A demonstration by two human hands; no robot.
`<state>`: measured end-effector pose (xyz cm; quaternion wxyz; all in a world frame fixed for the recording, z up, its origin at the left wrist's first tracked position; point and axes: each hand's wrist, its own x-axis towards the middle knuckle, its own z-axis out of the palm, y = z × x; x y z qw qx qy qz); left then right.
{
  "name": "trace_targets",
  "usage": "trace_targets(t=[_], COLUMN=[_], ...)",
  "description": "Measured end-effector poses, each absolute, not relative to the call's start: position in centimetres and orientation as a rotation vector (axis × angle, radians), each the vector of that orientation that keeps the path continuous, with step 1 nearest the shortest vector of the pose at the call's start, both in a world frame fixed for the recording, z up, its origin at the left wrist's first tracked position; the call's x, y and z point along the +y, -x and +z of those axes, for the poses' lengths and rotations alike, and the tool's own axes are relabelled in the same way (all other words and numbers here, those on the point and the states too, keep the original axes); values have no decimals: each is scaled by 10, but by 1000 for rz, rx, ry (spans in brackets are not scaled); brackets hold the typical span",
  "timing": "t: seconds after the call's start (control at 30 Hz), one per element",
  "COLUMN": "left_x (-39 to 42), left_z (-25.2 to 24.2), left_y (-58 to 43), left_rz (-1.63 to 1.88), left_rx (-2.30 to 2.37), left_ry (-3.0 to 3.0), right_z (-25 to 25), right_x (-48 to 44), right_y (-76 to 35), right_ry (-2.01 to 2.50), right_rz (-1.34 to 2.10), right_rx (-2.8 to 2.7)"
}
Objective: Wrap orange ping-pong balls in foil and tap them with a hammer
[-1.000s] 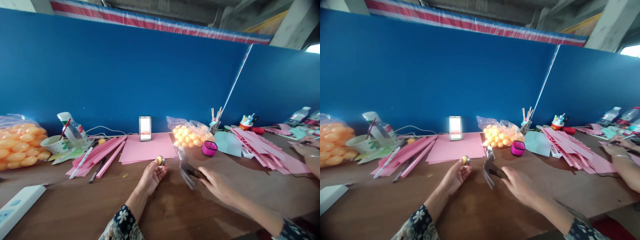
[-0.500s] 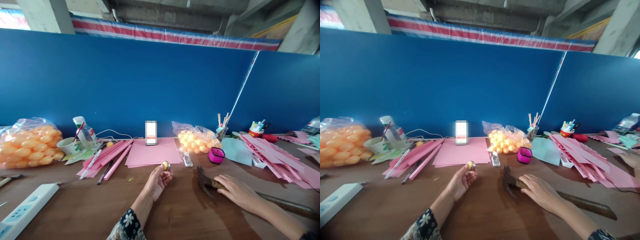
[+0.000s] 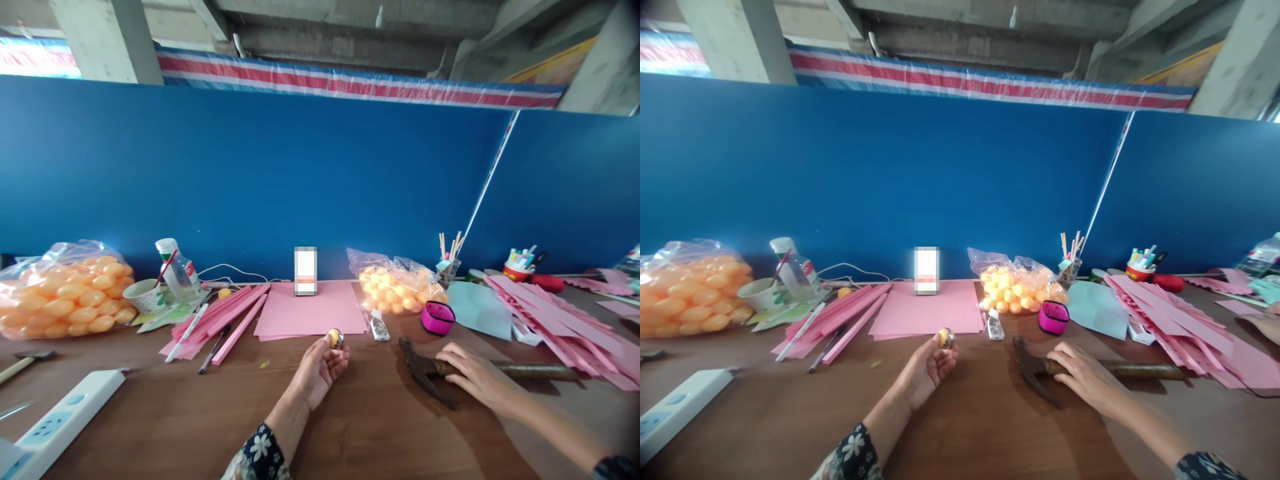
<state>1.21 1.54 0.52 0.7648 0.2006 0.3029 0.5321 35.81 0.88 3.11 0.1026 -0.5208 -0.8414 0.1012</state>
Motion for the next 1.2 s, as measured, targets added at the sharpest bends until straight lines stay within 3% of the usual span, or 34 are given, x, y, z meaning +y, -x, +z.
trace_targets(t=[0.23,0.5,0.83,1.2], left_x=[16,15,13,13], left_z=[3,5,4,2], left_y=[-13,-15,-14,-21], left_rz=[1163,1165,1198,1237], left_rx=[651,666,571,634], left_ry=[-436,-466,-489,-475], right_z=[27,61,26,2], right_x=[16,5,10,20], right_y=[-365,-316,-145,-131], right_ry=[1530,1572,1086,1026], right_rz=[257,120,543,853], right_rx=[-2524,-2442,-1882,-1657])
